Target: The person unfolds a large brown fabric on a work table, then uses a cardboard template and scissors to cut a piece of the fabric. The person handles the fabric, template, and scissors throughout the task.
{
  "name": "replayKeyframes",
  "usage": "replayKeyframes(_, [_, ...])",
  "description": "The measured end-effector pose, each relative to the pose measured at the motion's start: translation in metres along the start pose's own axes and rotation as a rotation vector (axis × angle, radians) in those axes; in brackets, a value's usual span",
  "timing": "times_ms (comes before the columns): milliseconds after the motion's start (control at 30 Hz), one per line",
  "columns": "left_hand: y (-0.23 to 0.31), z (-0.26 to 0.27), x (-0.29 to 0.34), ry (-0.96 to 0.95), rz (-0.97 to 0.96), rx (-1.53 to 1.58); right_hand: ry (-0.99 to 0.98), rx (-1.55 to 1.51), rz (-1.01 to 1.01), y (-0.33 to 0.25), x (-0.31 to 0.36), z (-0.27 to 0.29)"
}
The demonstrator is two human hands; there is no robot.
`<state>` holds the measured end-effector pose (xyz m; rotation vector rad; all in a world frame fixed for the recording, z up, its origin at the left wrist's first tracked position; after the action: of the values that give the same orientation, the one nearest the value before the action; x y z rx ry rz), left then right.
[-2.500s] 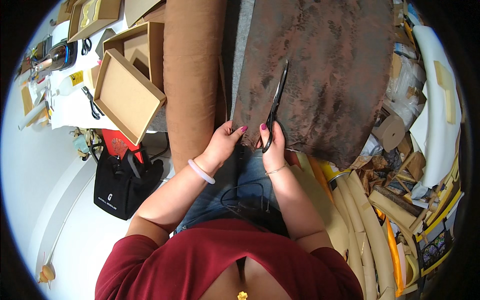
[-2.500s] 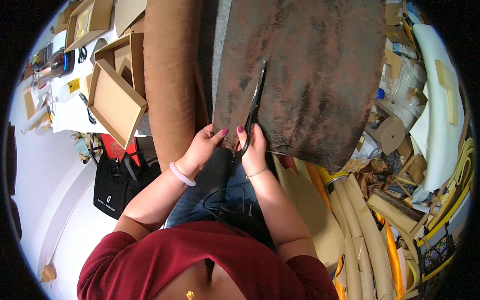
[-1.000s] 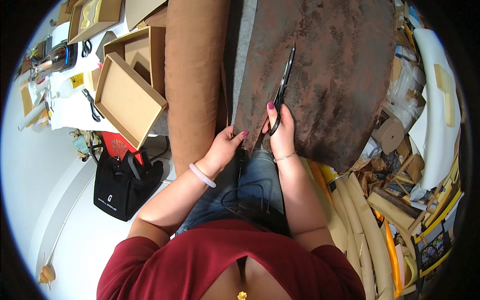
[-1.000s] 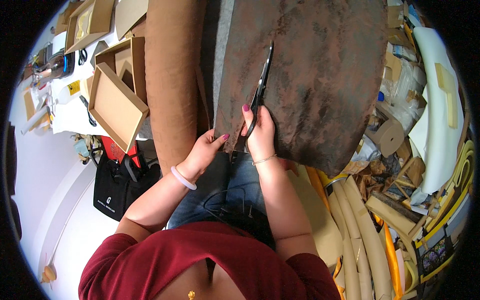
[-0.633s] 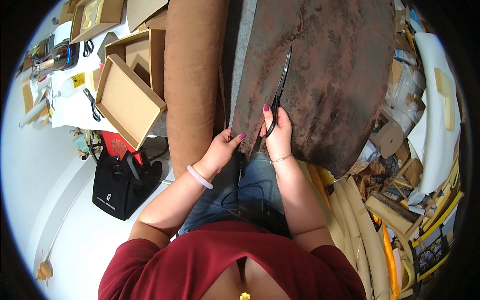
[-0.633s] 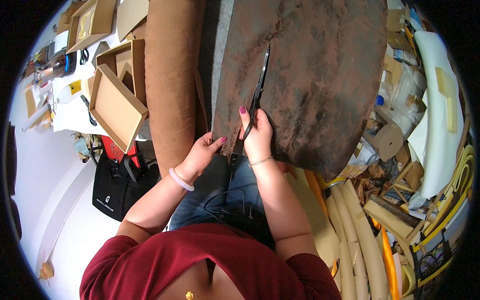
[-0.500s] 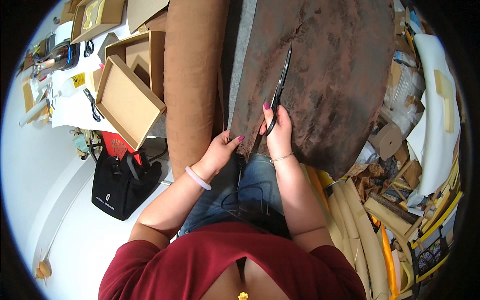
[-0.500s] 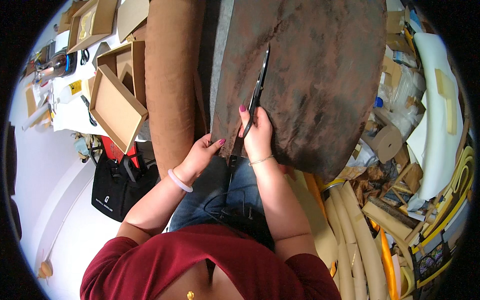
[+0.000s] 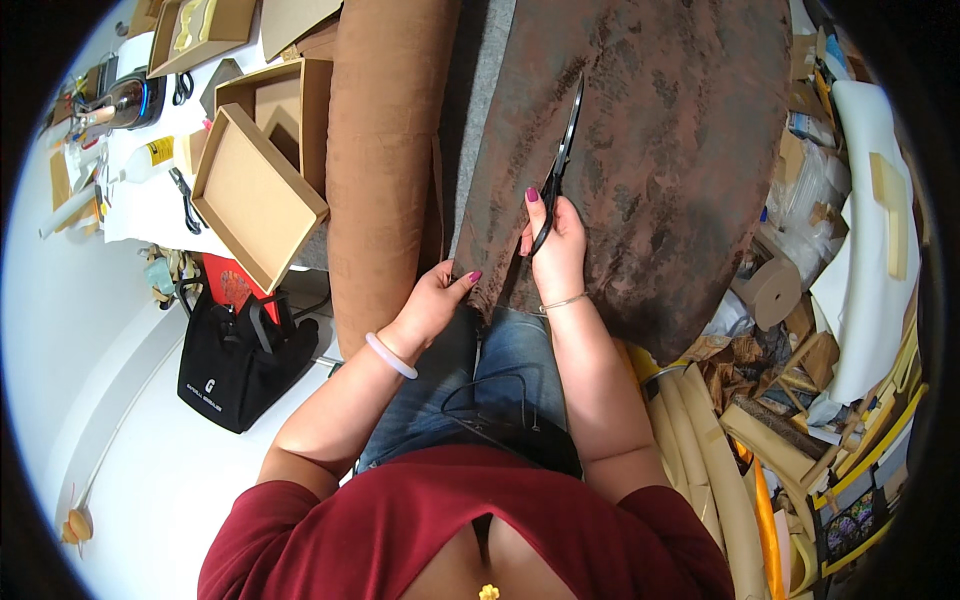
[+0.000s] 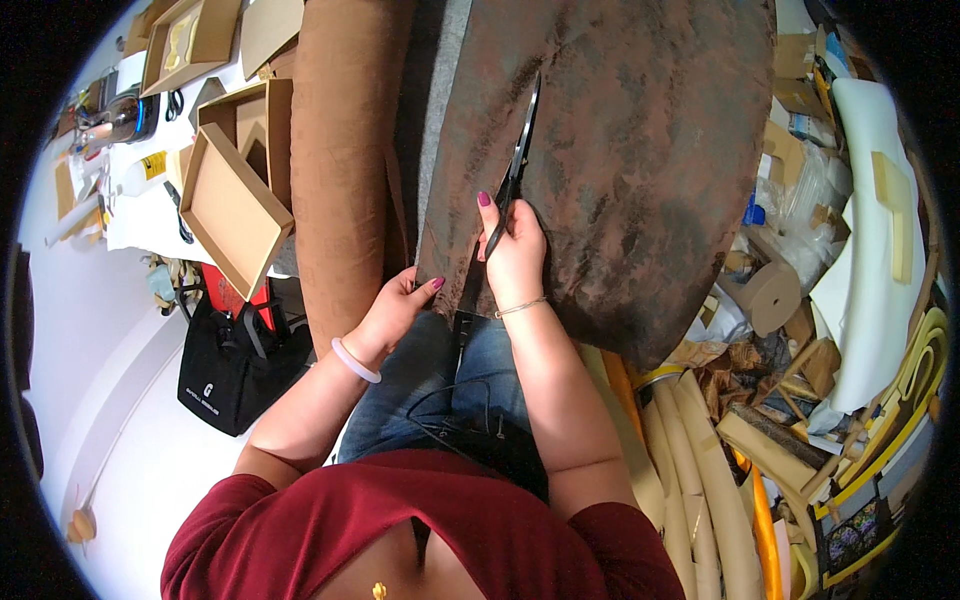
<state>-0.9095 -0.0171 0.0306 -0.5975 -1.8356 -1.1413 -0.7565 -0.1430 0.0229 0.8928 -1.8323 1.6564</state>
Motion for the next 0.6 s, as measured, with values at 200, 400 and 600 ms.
replayKeyframes(200, [-0.003,0.001,0.0,-0.029,-0.027,-0.014,-0.019,0.054,0.081,-0.022,-0.01,-0.002])
replayKeyframes(400, [-0.004,0.0,0.002,-0.03,-0.001,-0.011,-0.025,0.036,0.07,-0.028,-0.017,-0.004])
replayKeyframes(600, [-0.004,-0.002,0.004,-0.029,0.01,0.001,-0.026,0.012,0.05,-0.021,-0.018,-0.005])
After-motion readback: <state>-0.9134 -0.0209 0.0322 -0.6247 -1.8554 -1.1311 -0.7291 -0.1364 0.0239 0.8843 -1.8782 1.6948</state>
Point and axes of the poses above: each hand's wrist, its own x-axis away from the middle knuckle, its own z-axis out of the back of the hand, y = z × x, the point moved 6 cm from there along -x, towards the middle knuckle, and after that the axes turned 1 degree about y, right-handed, at the moved point
